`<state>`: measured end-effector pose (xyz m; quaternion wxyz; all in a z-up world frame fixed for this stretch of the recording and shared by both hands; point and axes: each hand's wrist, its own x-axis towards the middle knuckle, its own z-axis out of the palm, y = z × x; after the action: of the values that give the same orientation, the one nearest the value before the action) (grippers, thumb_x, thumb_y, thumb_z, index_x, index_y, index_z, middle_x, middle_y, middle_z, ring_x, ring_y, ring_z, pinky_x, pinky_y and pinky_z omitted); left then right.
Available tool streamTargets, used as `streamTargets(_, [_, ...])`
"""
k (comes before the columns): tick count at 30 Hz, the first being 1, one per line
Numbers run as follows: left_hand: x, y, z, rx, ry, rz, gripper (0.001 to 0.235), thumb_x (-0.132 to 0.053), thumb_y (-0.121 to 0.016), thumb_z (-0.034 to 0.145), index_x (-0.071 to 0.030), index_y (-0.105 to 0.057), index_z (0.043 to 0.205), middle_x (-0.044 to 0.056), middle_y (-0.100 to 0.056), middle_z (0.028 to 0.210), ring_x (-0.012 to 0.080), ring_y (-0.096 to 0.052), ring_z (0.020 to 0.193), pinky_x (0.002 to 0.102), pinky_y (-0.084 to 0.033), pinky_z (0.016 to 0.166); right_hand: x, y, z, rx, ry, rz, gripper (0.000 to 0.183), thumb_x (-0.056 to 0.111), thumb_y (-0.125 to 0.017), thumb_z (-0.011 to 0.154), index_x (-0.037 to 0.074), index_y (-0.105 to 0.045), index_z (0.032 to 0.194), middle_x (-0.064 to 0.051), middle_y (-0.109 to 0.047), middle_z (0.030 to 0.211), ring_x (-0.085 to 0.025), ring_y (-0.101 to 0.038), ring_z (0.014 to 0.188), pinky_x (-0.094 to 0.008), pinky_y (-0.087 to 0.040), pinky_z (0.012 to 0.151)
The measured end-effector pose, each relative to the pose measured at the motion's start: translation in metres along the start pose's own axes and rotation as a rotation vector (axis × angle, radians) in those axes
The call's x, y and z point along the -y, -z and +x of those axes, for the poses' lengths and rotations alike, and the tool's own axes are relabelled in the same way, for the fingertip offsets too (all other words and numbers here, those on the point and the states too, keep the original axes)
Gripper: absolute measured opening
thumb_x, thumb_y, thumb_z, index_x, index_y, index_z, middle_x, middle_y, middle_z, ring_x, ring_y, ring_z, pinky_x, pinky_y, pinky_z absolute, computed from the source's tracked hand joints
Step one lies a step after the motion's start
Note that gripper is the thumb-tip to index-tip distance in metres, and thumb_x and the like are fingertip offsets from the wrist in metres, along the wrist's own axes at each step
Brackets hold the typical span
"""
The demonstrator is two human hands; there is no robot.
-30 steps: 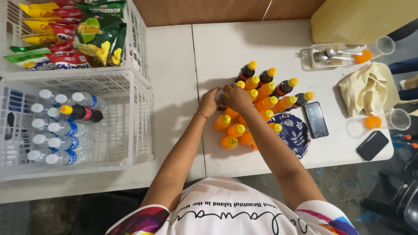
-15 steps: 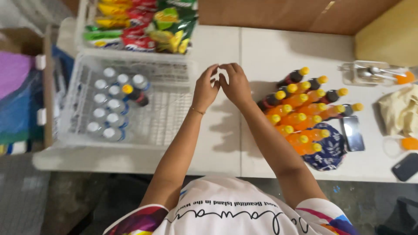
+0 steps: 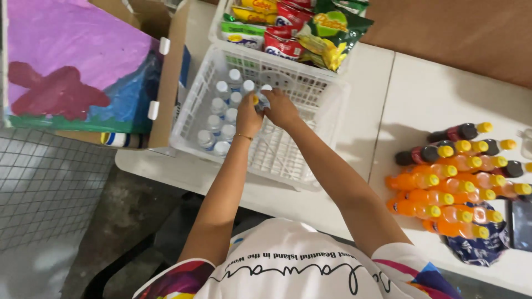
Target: Arranging and organizing small beverage bottles from crates onto a table.
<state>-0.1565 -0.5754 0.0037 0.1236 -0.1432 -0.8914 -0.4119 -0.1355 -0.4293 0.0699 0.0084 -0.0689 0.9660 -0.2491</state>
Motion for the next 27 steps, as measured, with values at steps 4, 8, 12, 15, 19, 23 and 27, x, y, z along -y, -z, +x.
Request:
streamTargets(4, [0.014,0.011,0.001,0.240,0.214,0.016,0.071,-0.019,-0.079,0.080,-0.009,-0.048,0.143,0.019,-0.062,0.133,0.0385,-0.063,0.124,0.049,-0.051,0.109,0.006,-0.036,0.026,0.109,-0.052,-0.014,0.064,0.015,-0.072,0.088,0.021,-0.050,0.148,-0.015,-0.052,0.139,-0.046,-0.067,0.114,-0.057,-0.061,0.091])
streamTargets(8, [0.017,0.010,-0.002,0.352,0.255,-0.048,0.066,0.000,-0.067,0.082,-0.004,-0.040,0.143,0.026,-0.060,0.133,0.0450,-0.061,0.124,0.053,-0.050,0.109,-0.001,-0.063,0.029,0.064,-0.013,-0.123,0.051,0.020,-0.070,0.090,0.016,-0.053,0.138,-0.014,-0.058,0.128,-0.042,-0.069,0.110,-0.054,-0.062,0.085])
streamTargets(12, [0.040,-0.010,-0.001,0.427,0.286,-0.025,0.064,-0.001,-0.069,0.077,-0.012,-0.041,0.134,0.020,-0.063,0.132,0.0408,-0.063,0.123,0.051,-0.050,0.109,-0.006,-0.068,0.019,-0.103,0.051,-0.185,0.018,0.021,-0.061,0.096,0.011,-0.061,0.111,-0.012,-0.062,0.108,-0.039,-0.072,0.095,-0.051,-0.064,0.073])
streamTargets(15, [0.028,-0.006,-0.002,0.499,0.248,0.022,0.068,-0.017,-0.085,0.069,-0.013,-0.051,0.128,0.019,-0.068,0.120,0.0443,-0.066,0.115,0.053,-0.053,0.103,0.002,-0.027,-0.002,-0.078,0.051,-0.050,0.028,0.024,-0.067,0.091,0.012,-0.059,0.115,-0.014,-0.062,0.109,-0.042,-0.071,0.099,-0.050,-0.063,0.081])
streamTargets(19, [-0.069,0.035,-0.004,0.397,0.051,-0.212,0.078,0.002,-0.085,0.061,-0.001,-0.053,0.132,0.030,-0.065,0.116,0.0532,-0.062,0.114,0.058,-0.052,0.099,0.016,0.045,-0.043,-0.088,-0.041,0.110,0.039,0.025,-0.072,0.089,0.015,-0.060,0.124,-0.020,-0.063,0.120,-0.047,-0.068,0.108,-0.054,-0.060,0.090])
streamTargets(23, [-0.188,0.082,-0.002,0.325,-0.120,-0.232,0.052,-0.003,-0.077,0.075,-0.005,-0.057,0.124,0.027,-0.070,0.107,0.0509,-0.065,0.107,0.059,-0.053,0.091,0.020,0.132,-0.097,-0.277,-0.037,0.174,0.050,0.024,-0.079,0.081,0.017,-0.059,0.126,-0.020,-0.066,0.110,-0.048,-0.069,0.102,-0.057,-0.058,0.086])
streamTargets(27, [-0.273,0.077,-0.005,0.238,-0.281,-0.335,0.050,-0.008,-0.081,0.079,-0.009,-0.060,0.125,0.019,-0.069,0.113,0.0450,-0.066,0.109,0.051,-0.056,0.091,0.014,0.208,-0.152,-0.598,0.044,0.295,0.048,0.009,-0.079,0.077,0.020,-0.064,0.121,-0.010,-0.068,0.110,-0.035,-0.070,0.081,-0.041,-0.060,0.074])
